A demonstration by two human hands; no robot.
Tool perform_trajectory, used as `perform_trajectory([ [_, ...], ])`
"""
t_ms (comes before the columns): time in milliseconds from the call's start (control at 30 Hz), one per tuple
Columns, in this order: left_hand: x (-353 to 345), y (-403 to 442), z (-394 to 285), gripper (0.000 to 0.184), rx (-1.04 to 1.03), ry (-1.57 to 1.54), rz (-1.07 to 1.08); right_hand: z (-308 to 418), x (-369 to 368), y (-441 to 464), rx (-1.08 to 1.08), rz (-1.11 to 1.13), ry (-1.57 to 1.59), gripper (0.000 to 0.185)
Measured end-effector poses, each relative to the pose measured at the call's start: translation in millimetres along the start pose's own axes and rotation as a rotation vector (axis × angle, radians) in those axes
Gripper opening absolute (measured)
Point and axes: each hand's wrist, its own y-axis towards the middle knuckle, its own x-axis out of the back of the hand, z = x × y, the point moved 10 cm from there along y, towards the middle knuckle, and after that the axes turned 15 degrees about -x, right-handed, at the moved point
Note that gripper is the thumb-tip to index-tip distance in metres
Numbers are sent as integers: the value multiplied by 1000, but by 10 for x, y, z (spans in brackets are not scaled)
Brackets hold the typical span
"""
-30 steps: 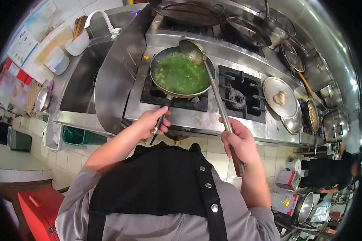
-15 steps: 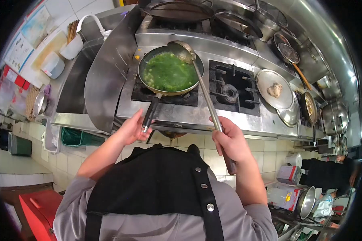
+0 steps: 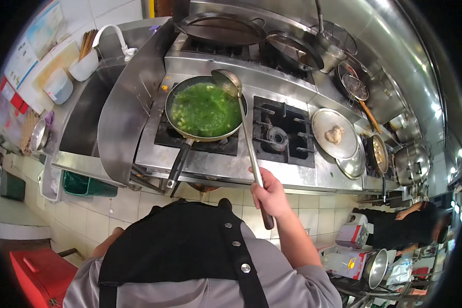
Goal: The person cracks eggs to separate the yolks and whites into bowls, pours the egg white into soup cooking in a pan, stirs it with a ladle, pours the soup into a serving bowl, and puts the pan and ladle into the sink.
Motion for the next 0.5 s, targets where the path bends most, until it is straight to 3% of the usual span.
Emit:
perform_trajectory([
  [133,306,-219,-146,55,-109,88,-72,-442,-1,308,-19,-110,-136,38],
  [267,498,59,-584,47,-216,66,-127,-608,-17,412,-72,-162,-74,34],
  [433,588,425,-1223,40,-609,321,-225,-579,-20,408,-61,-143,-60,34],
  [500,704,432,-1207,40,-521,156,-246,-548,-34,395,-59,-118,-21,34],
])
